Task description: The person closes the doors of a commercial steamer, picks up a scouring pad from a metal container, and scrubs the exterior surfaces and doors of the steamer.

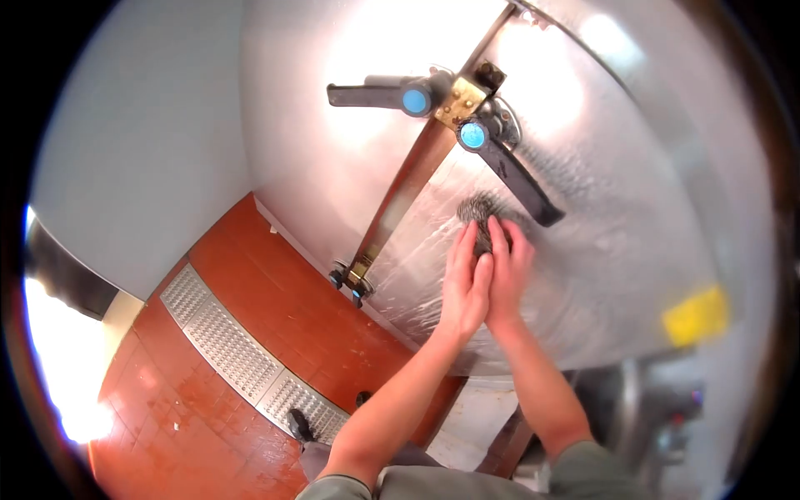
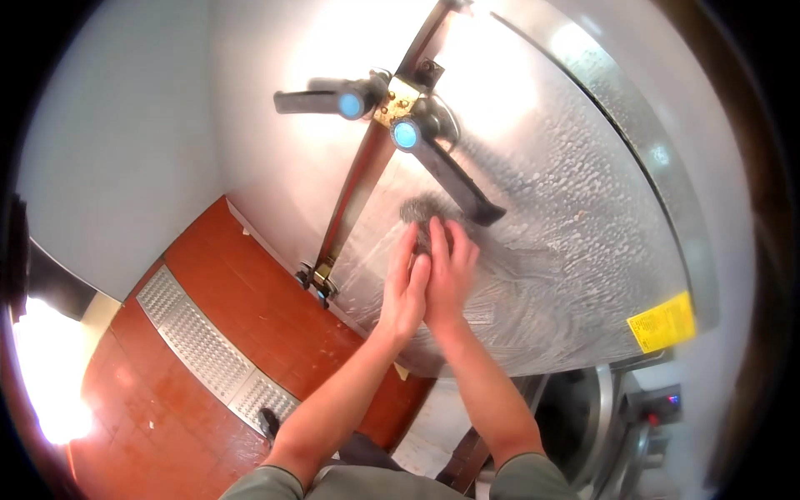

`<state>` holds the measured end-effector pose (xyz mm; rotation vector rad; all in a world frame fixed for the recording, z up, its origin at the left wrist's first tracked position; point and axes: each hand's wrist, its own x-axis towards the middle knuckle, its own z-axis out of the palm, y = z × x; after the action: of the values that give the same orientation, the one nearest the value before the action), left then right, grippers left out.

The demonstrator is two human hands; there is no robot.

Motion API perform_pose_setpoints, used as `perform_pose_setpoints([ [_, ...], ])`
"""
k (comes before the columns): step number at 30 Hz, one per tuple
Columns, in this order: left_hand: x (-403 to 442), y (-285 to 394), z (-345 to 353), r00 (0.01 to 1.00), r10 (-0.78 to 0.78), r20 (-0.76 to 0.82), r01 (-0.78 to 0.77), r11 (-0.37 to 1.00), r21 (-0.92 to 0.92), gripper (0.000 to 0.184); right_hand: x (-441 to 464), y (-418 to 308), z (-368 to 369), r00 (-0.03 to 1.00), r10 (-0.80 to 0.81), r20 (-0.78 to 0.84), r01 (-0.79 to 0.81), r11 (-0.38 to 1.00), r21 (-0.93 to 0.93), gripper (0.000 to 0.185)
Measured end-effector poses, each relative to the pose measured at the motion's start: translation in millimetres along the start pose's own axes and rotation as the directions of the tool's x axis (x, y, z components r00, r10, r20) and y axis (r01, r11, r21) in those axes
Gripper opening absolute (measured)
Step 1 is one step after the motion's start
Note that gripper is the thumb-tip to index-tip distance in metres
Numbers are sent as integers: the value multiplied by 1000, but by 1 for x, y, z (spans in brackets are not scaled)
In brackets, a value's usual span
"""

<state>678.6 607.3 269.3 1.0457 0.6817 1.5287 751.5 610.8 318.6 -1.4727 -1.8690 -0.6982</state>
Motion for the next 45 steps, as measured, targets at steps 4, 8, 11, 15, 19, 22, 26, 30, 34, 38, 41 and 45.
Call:
perform_pose_setpoints([
  [4,41,-10,16,963,267,-47,-252,946,203,63,6,15,-29,985,-78,155,15,928,373,53],
  [8,59,-16,31,868,484,-109,-359,764,535,60,15,43,-116,986,-125,108,107,982,158,40],
  [11,86,-20,29,792,569,-223,-357,726,588,43,32,133,-169,990,-75,-116,55,984,-167,22],
  [15,139,1,23,674,622,-399,-326,734,595,27,67,199,-203,944,-104,-313,14,961,-278,16],
  [19,109,-25,34,686,555,-470,-248,787,565,19,79,190,-199,907,-315,-281,195,903,-383,15],
  [22,115,-2,43,693,569,-442,-259,769,584,15,70,215,-199,913,-263,-311,167,939,-302,16],
  [26,139,-2,41,653,569,-500,-232,778,584,8,75,200,-198,924,-266,-273,172,930,-325,16],
  [30,136,-57,-3,691,453,-564,-74,820,568,10,78,200,-205,903,-364,-230,247,876,-415,17],
  [34,141,11,31,691,582,-429,-246,747,617,17,70,207,-205,929,-271,-252,164,912,-376,18],
  [38,144,-47,12,654,533,-537,-77,753,653,15,66,240,-218,921,-309,-238,228,922,-315,17],
  [41,112,-167,-50,656,286,-699,297,753,587,16,63,245,-222,930,-264,-257,191,942,-275,16],
  [45,116,-128,-30,676,326,-661,201,781,591,16,53,270,-231,944,-208,-256,141,956,-257,16],
])
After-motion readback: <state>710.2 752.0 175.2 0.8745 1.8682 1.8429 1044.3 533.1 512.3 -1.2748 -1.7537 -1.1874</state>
